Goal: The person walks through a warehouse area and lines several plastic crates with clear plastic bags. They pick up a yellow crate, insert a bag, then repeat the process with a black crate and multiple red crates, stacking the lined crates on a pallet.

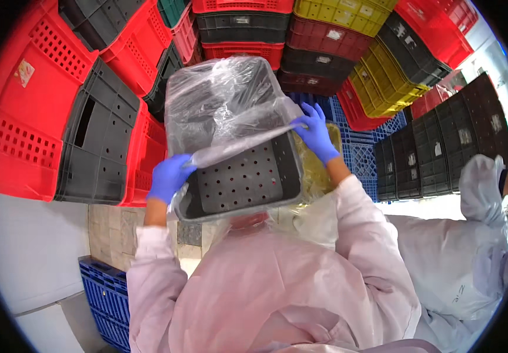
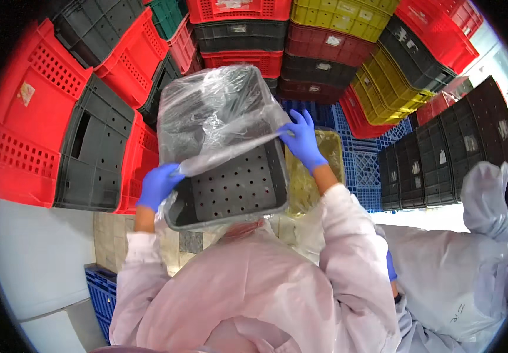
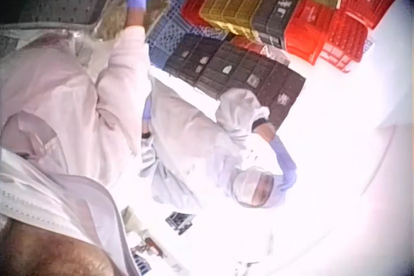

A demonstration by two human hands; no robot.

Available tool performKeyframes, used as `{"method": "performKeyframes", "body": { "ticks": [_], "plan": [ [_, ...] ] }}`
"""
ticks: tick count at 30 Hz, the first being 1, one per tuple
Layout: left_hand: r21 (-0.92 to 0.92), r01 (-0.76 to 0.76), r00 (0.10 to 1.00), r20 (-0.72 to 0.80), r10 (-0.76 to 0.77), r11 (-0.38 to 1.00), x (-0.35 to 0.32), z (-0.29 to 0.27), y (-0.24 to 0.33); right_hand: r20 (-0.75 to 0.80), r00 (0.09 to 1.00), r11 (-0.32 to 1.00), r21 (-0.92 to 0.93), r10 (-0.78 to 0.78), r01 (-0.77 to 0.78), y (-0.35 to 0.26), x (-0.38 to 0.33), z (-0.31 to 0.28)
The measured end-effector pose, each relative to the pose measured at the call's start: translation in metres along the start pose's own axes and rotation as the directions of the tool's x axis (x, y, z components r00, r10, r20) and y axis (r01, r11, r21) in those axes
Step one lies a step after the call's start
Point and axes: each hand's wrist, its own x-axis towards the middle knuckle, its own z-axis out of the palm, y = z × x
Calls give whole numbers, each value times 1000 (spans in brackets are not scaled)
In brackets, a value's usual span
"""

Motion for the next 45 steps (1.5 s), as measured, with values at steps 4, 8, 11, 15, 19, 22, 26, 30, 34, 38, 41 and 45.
{"method": "performKeyframes", "body": {
  "ticks": [4, 8, 11, 15, 19, 22, 26, 30, 34, 38, 41, 45],
  "plan": [
    [-146, 86, 986, -128, -105, 986, -109, -4, 39, 58, 990, 984, 111, 130, -136, -27, -110, -44],
    [-272, 220, 925, -246, -289, 937, -181, 19, 47, 139, 928, 814, 447, 346, -371, -40, -172, -21],
    [-280, 263, 880, -323, -348, 923, -216, 47, 55, 147, 936, 767, 539, 321, -348, -31, -185, -11],
    [-330, 348, 820, -347, -456, 877, -246, 71, 73, 119, 970, 830, 502, 213, -244, -22, -199, -19],
    [-306, 409, 836, -252, -487, 860, -268, 123, 59, 221, 961, 917, 324, 164, -231, -11, -237, 2],
    [-342, 427, 849, -166, -501, 837, -279, 173, 19, 265, 962, 944, 294, 73, -152, 11, -287, 53],
    [-863, 255, 574, -228, -787, 435, -249, 155, -35, 462, 879, 956, 185, 119, -227, 22, -295, 56],
    [-726, -30, 735, -482, -478, 687, -127, -8, 76, 456, 802, 770, 320, 387, -553, 39, -317, 56],
    [-300, -193, 953, -283, 106, 934, -14, -9, 139, 545, 656, 669, 215, 522, -712, 41, -319, 58],
    [77, 61, 974, 213, -76, 995, 52, 64, 104, 928, 272, 862, -90, 254, -499, 126, -280, -12],
    [206, 154, 922, 322, -215, 966, 73, 148, 3, 999, 32, 944, 15, -5, -331, 162, -226, -102],
    [354, 188, 809, 473, -349, 916, 79, 204, -40, 933, 115, 913, -300, 341, -275, 138, -243, -132]
  ]
}}
